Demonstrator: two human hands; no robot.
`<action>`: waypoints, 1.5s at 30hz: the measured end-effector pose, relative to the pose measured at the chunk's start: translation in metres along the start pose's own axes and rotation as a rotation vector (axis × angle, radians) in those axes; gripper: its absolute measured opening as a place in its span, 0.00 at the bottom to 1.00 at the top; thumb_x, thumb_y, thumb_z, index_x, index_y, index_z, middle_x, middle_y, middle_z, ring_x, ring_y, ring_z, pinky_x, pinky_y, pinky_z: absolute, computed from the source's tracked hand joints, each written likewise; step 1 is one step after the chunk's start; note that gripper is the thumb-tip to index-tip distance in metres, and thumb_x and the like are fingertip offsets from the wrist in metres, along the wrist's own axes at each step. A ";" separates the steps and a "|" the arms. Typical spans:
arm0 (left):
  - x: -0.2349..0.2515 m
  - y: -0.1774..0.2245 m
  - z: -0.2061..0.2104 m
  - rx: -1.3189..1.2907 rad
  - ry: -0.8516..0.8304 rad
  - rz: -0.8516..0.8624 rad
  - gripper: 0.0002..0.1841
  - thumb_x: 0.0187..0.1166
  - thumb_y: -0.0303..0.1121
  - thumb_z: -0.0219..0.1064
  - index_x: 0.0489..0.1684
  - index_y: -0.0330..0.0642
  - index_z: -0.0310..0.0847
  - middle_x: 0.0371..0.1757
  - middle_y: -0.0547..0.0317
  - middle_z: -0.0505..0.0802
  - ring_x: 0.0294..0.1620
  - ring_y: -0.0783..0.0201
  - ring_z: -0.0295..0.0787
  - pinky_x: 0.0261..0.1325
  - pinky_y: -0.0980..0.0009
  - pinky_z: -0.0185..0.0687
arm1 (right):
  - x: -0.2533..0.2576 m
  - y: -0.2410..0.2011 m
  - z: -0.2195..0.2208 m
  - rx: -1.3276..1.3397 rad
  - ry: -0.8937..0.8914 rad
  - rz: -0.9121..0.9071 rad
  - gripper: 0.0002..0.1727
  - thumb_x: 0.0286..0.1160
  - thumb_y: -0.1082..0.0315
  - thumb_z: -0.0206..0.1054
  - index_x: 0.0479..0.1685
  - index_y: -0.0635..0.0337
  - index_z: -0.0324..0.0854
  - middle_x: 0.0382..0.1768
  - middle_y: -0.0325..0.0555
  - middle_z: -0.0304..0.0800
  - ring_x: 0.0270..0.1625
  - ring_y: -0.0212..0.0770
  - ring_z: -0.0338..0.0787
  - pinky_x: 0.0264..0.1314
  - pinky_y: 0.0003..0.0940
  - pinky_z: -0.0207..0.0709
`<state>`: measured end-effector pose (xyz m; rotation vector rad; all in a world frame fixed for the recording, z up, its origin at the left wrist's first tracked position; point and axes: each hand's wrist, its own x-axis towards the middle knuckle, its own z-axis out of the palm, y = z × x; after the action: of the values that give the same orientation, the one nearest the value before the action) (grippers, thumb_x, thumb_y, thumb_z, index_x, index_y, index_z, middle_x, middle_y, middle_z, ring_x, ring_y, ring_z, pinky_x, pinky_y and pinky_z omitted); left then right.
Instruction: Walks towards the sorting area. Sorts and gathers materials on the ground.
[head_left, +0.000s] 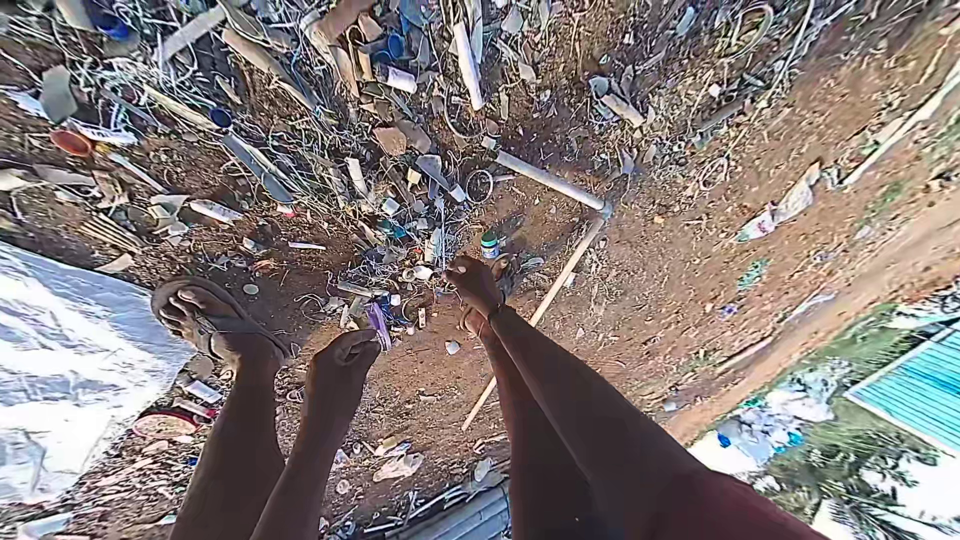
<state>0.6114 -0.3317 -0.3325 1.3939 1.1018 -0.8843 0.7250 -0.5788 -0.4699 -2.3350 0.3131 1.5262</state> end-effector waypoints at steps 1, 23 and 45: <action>0.000 0.003 -0.001 -0.006 -0.004 -0.014 0.10 0.82 0.29 0.68 0.56 0.39 0.88 0.46 0.59 0.95 0.40 0.72 0.89 0.48 0.73 0.83 | 0.025 0.002 -0.014 -0.013 0.105 0.023 0.18 0.82 0.57 0.67 0.59 0.59 0.89 0.55 0.57 0.93 0.60 0.58 0.90 0.65 0.62 0.79; 0.016 0.028 -0.007 -0.065 -0.018 -0.050 0.10 0.84 0.28 0.65 0.57 0.37 0.87 0.47 0.55 0.94 0.41 0.68 0.90 0.50 0.70 0.85 | 0.043 -0.053 -0.038 -0.253 -0.105 0.178 0.29 0.73 0.46 0.76 0.60 0.63 0.86 0.59 0.61 0.90 0.65 0.61 0.88 0.65 0.64 0.78; -0.001 0.034 -0.089 -0.693 0.108 -0.082 0.09 0.81 0.30 0.57 0.43 0.40 0.84 0.34 0.59 0.89 0.27 0.67 0.85 0.26 0.73 0.79 | 0.117 -0.210 -0.059 -0.454 0.266 -0.305 0.28 0.73 0.63 0.70 0.76 0.54 0.81 0.87 0.54 0.68 0.81 0.61 0.76 0.78 0.59 0.74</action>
<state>0.6374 -0.2429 -0.3106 0.8273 1.3846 -0.4126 0.8968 -0.4092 -0.5225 -2.7748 -0.3558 1.2353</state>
